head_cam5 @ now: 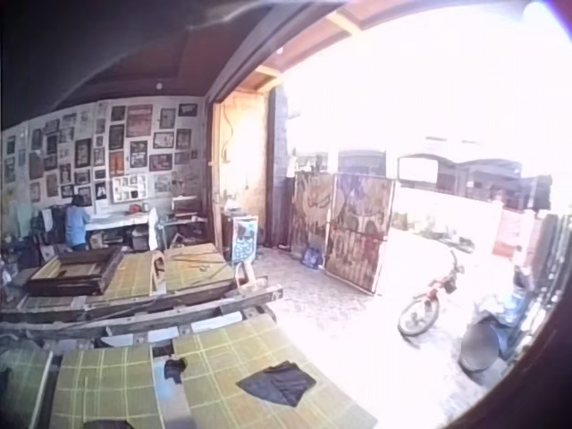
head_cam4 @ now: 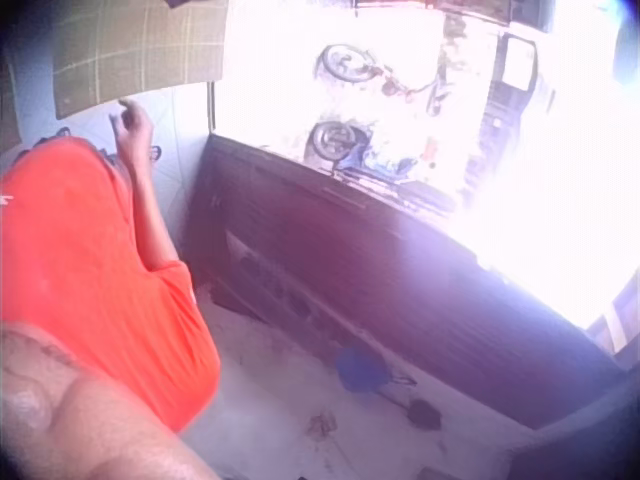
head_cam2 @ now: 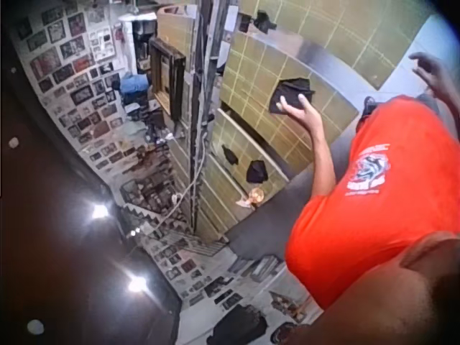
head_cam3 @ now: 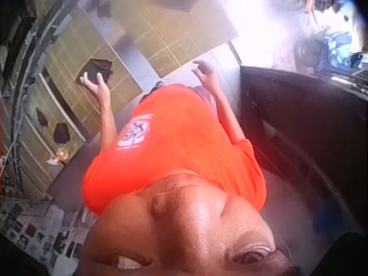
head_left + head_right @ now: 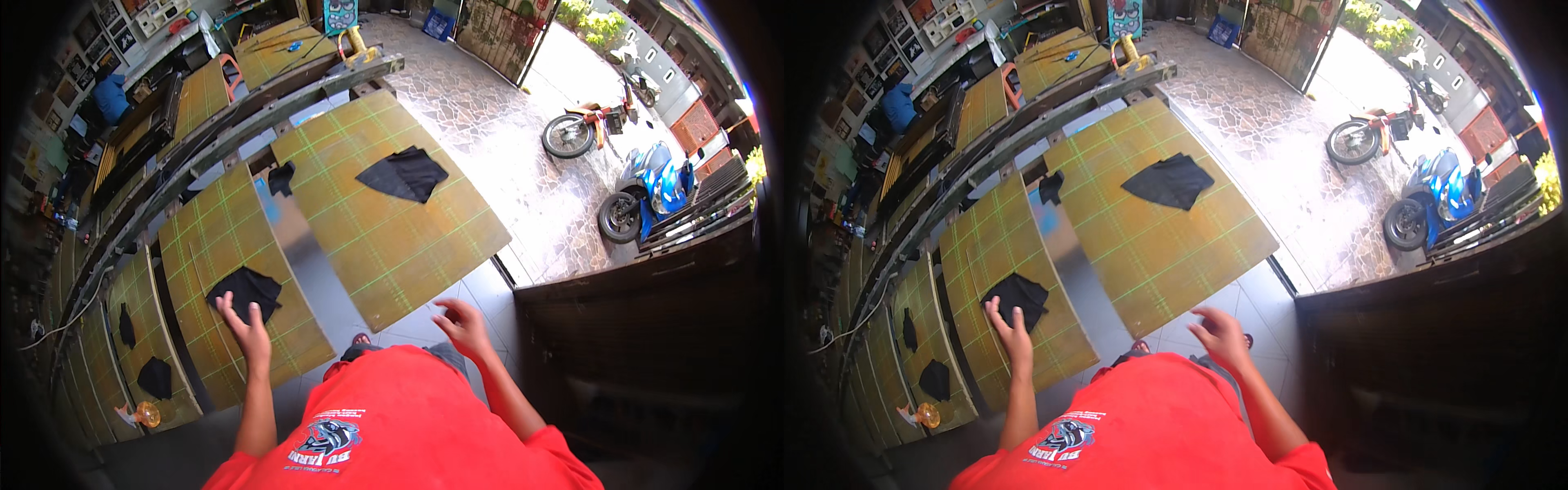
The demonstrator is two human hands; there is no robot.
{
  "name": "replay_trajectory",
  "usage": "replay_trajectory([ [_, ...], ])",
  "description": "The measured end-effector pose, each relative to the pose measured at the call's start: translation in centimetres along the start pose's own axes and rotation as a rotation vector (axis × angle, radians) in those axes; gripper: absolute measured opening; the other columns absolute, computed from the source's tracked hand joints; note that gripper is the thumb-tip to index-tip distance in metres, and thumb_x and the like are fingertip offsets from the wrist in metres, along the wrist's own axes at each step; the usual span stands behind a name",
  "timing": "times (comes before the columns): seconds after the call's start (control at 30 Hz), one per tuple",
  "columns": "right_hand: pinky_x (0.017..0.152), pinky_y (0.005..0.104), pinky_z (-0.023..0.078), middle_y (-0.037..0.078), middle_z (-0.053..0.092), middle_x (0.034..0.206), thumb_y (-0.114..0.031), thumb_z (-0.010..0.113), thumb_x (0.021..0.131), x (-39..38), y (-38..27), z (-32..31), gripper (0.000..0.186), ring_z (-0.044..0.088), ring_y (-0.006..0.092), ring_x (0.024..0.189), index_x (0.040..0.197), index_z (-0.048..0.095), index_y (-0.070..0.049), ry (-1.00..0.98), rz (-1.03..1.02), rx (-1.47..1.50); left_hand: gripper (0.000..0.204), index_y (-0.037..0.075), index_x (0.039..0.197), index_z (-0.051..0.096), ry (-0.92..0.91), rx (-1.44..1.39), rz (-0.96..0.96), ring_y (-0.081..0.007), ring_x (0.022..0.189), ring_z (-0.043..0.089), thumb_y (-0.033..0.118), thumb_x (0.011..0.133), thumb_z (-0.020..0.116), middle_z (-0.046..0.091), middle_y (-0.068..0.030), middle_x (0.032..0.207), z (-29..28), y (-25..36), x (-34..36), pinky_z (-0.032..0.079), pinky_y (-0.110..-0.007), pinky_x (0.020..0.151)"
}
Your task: The person picks up pieces of black fabric and places them onto a screen printing table, using a transparent registration sheet to align them.
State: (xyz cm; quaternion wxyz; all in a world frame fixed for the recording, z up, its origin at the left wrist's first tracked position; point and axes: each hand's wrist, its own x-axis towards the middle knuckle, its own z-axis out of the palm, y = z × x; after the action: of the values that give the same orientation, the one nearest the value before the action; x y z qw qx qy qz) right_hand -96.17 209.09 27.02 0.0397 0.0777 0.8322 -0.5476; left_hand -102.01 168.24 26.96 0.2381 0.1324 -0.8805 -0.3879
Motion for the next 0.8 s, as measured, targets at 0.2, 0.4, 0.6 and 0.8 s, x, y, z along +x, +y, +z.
replay_trajectory([
  [0.2, 0.058, 0.0247, 0.044, 0.002, 0.058, 0.069, -0.005, 0.070, 0.082, -6.1, 12.8, -12.6, 0.027, 0.053, 0.0077, 0.063, 0.108, 0.068, -0.002, 0.305, 0.240, 0.006, 0.047, 0.004, 0.128, 0.050, -0.436, -0.123, 0.332, -0.0410, 0.141, 0.028, 0.018, 0.087, 0.067, 0.025, -0.0264, 0.153, 14.0, 16.1, -5.9, 0.027, -0.047, 0.113],
  [0.4, 0.061, 0.0269, 0.047, 0.004, 0.062, 0.071, -0.005, 0.071, 0.080, -8.6, 18.7, -26.0, 0.030, 0.056, 0.0097, 0.063, 0.109, 0.066, -0.001, 0.381, 0.300, -0.199, 0.039, 0.008, 0.119, 0.057, -0.858, -0.253, 0.432, -0.0411, 0.134, 0.039, 0.021, 0.084, 0.070, 0.036, -0.0227, 0.149, 26.4, 30.4, -11.4, 0.036, -0.045, 0.108],
  [0.6, 0.068, 0.0277, 0.051, 0.008, 0.066, 0.082, -0.007, 0.073, 0.079, -5.1, 20.4, -37.0, 0.034, 0.063, 0.0136, 0.072, 0.111, 0.066, -0.001, 0.431, 0.284, -0.239, 0.032, 0.008, 0.111, 0.062, -1.014, -0.279, 0.423, -0.0377, 0.128, 0.048, 0.018, 0.083, 0.071, 0.050, -0.0185, 0.139, 34.2, 36.5, -14.6, 0.041, -0.043, 0.104],
  [0.8, 0.078, 0.0348, 0.054, 0.013, 0.069, 0.097, -0.014, 0.076, 0.079, 6.3, 21.1, -41.2, 0.039, 0.068, 0.0247, 0.087, 0.116, 0.065, -0.005, 0.295, 0.212, -0.170, 0.028, 0.006, 0.107, 0.063, -1.047, -0.300, 0.467, -0.0343, 0.110, 0.060, 0.021, 0.085, 0.069, 0.060, -0.0164, 0.124, 41.0, 39.1, -13.7, 0.049, -0.039, 0.093],
])
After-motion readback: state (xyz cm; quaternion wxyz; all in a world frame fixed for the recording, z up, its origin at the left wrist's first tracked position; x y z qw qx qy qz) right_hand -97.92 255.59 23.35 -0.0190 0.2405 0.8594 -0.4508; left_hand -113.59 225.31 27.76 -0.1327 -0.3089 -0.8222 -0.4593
